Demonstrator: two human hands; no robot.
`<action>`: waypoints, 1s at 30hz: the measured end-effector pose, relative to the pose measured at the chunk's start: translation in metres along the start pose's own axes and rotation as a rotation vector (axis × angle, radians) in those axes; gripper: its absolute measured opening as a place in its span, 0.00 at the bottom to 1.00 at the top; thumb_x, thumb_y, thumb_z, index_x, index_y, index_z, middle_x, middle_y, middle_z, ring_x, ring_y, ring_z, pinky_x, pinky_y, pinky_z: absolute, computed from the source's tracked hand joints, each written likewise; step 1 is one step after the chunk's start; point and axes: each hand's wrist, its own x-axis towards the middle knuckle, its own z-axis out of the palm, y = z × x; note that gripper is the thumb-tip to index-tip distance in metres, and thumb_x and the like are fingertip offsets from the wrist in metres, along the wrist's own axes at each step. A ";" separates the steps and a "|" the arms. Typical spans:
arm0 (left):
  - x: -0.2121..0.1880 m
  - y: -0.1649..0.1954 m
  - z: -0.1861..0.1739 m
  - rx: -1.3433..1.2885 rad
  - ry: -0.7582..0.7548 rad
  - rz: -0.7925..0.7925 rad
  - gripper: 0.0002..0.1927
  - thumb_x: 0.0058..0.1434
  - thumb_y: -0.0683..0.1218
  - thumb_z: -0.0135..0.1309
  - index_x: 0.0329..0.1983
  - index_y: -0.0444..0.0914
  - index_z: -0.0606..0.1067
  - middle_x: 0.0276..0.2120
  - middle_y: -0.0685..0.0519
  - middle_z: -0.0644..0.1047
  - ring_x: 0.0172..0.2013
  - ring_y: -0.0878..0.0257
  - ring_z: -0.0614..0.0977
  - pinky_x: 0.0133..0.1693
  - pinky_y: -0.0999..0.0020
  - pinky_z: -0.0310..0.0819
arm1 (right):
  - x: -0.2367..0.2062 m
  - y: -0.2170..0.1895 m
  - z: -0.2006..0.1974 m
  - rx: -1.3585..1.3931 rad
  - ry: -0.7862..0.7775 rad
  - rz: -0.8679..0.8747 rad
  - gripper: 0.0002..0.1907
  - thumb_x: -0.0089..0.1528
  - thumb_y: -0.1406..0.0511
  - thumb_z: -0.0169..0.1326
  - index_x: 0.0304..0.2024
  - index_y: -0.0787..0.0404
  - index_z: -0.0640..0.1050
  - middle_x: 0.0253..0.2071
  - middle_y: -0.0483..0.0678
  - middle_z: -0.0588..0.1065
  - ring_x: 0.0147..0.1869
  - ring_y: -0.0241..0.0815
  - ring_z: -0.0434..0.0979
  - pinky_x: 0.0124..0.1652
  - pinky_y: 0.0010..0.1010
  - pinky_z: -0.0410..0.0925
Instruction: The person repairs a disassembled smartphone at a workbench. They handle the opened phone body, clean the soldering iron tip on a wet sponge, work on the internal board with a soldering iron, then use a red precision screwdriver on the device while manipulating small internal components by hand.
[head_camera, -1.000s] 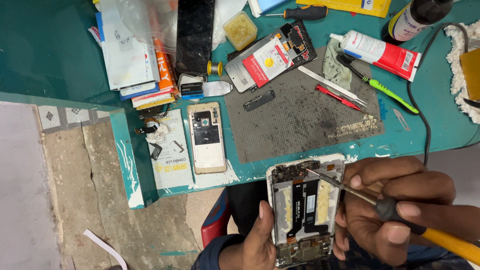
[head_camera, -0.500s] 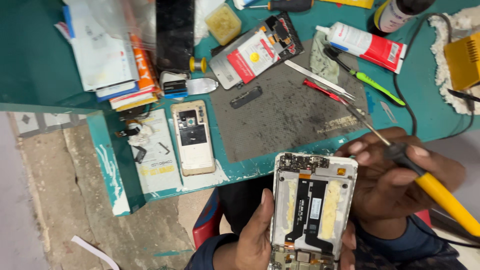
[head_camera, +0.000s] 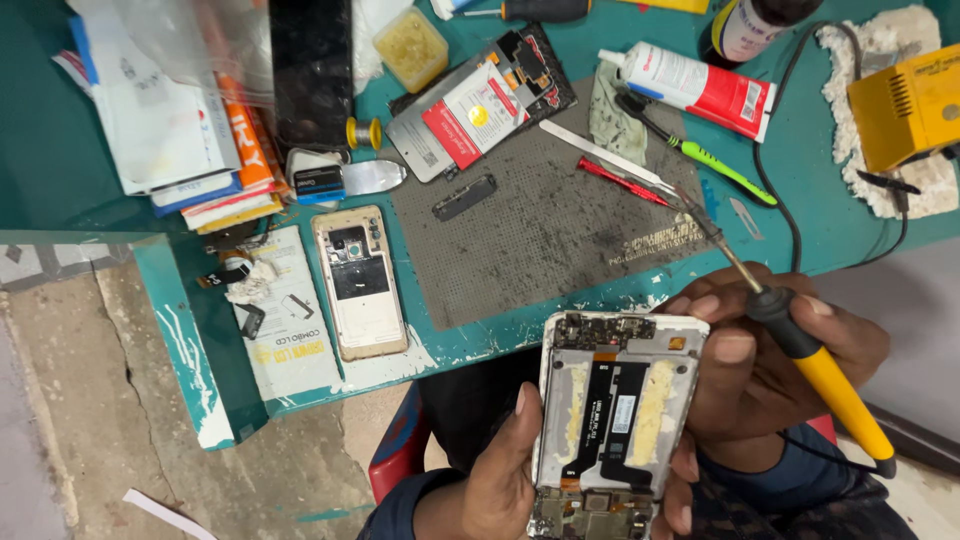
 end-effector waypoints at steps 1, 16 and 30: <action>-0.002 0.000 0.000 0.060 0.003 0.008 0.48 0.71 0.72 0.31 0.84 0.37 0.50 0.55 0.34 0.72 0.52 0.45 0.80 0.54 0.55 0.76 | 0.001 -0.003 0.002 -0.037 0.011 -0.004 0.20 0.78 0.65 0.53 0.66 0.51 0.59 0.43 0.53 0.77 0.40 0.41 0.83 0.41 0.33 0.80; -0.010 0.015 -0.018 0.374 -0.168 -0.091 0.47 0.73 0.74 0.31 0.78 0.33 0.55 0.56 0.36 0.73 0.52 0.48 0.79 0.55 0.57 0.74 | 0.006 -0.045 0.010 0.068 0.031 -0.017 0.18 0.80 0.62 0.56 0.63 0.48 0.60 0.43 0.48 0.74 0.37 0.37 0.81 0.39 0.29 0.80; -0.001 0.030 -0.060 0.439 -0.276 -0.078 0.38 0.81 0.65 0.26 0.75 0.30 0.62 0.59 0.33 0.74 0.53 0.46 0.80 0.56 0.52 0.76 | 0.009 -0.050 0.009 0.052 0.055 -0.110 0.18 0.76 0.63 0.53 0.62 0.49 0.60 0.42 0.49 0.73 0.33 0.36 0.79 0.33 0.27 0.77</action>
